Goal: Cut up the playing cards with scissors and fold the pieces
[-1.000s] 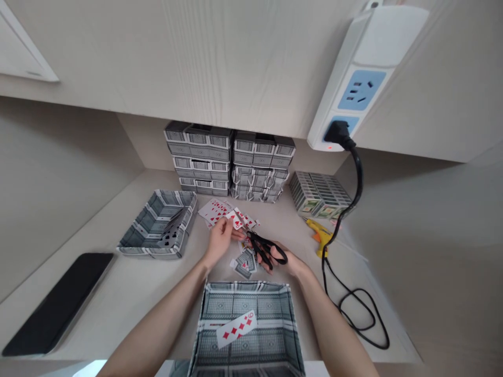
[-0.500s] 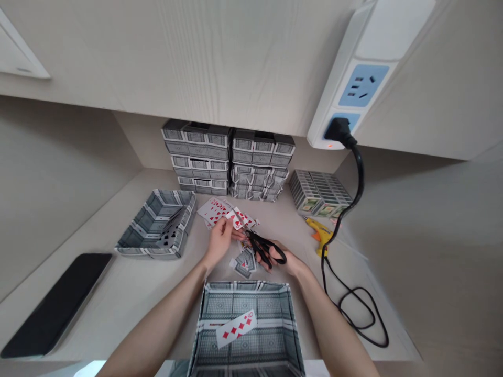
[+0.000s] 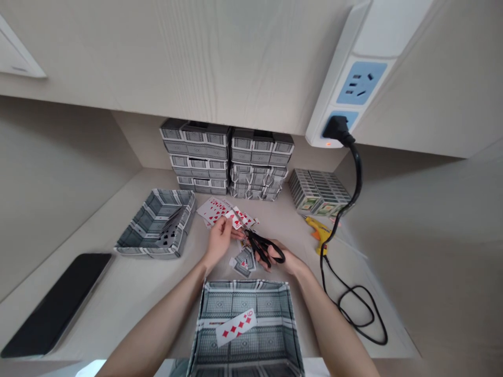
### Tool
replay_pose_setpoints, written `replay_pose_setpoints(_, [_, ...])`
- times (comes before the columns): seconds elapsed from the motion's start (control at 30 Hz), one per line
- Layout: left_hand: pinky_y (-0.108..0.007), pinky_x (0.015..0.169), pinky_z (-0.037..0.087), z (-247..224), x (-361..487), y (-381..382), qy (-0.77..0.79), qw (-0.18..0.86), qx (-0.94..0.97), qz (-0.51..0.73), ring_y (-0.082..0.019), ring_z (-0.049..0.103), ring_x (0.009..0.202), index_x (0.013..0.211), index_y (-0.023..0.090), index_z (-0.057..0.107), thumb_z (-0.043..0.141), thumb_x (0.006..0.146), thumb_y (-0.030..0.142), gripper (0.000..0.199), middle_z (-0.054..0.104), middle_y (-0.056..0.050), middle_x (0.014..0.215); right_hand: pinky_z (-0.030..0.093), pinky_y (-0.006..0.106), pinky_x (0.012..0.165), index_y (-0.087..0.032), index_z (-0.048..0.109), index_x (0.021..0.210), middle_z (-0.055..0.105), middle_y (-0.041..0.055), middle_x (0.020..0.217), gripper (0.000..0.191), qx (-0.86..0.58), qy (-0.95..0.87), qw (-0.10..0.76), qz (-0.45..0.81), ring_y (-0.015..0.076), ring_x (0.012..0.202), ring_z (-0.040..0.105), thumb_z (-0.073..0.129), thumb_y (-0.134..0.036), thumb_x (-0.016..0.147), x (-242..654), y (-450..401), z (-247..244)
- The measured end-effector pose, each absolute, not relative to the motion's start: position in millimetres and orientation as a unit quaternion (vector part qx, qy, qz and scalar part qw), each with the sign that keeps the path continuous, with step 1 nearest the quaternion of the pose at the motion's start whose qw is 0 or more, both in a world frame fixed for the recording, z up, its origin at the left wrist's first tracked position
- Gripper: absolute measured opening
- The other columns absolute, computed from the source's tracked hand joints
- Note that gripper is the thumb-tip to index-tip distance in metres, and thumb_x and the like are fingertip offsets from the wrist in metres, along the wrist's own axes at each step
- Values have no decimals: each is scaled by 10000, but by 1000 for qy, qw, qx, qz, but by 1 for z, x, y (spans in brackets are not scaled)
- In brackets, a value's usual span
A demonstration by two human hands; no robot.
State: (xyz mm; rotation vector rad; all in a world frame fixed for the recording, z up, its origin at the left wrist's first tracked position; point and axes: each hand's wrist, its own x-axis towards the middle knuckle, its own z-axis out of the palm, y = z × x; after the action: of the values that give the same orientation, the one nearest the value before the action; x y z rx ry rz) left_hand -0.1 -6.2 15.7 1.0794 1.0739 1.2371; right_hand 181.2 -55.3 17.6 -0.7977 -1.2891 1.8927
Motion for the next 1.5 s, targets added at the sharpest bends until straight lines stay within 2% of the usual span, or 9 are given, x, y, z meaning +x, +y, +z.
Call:
replay_pose_setpoints(0.23, [-290, 463, 494, 16, -1, -5, 451, 548, 469, 526, -170, 606, 460, 711, 191, 409, 483, 760, 488, 310, 602, 16, 519, 342, 202, 380, -116, 560, 829, 545, 28, 665, 566, -310, -504, 349, 726, 69, 442, 414, 606, -634, 605, 181, -56, 22])
replay_pose_setpoints(0.7, [-257, 429, 478, 16, -4, -4, 447, 539, 482, 527, -147, 584, 424, 715, 188, 421, 469, 776, 473, 295, 584, 27, 499, 311, 200, 383, -121, 565, 874, 531, 18, 672, 495, -310, -467, 380, 736, 66, 439, 398, 635, -552, 641, 169, -60, 21])
replay_pose_setpoints(0.9, [-262, 433, 487, 17, -4, -4, 452, 542, 472, 529, -151, 592, 439, 711, 189, 416, 480, 770, 474, 298, 586, 22, 516, 270, 197, 375, -105, 575, 761, 465, -22, 520, 461, -320, -475, 371, 731, 65, 409, 364, 618, -553, 659, 168, -61, 21])
replay_pose_setpoints(1.07, [-264, 437, 491, 17, -3, -4, 452, 538, 471, 533, -152, 596, 449, 709, 189, 419, 476, 774, 470, 295, 594, 18, 534, 251, 191, 366, -118, 560, 767, 484, -18, 542, 469, -340, -460, 380, 727, 64, 416, 365, 650, -552, 615, 165, -62, 25])
replay_pose_setpoints(1.5, [-257, 432, 482, 20, -5, -6, 452, 521, 481, 541, -146, 588, 436, 711, 187, 422, 467, 783, 457, 282, 590, 28, 524, 218, 184, 340, -124, 530, 667, 430, -53, 445, 458, -370, -465, 358, 720, 46, 361, 321, 670, -551, 580, 164, -62, 30])
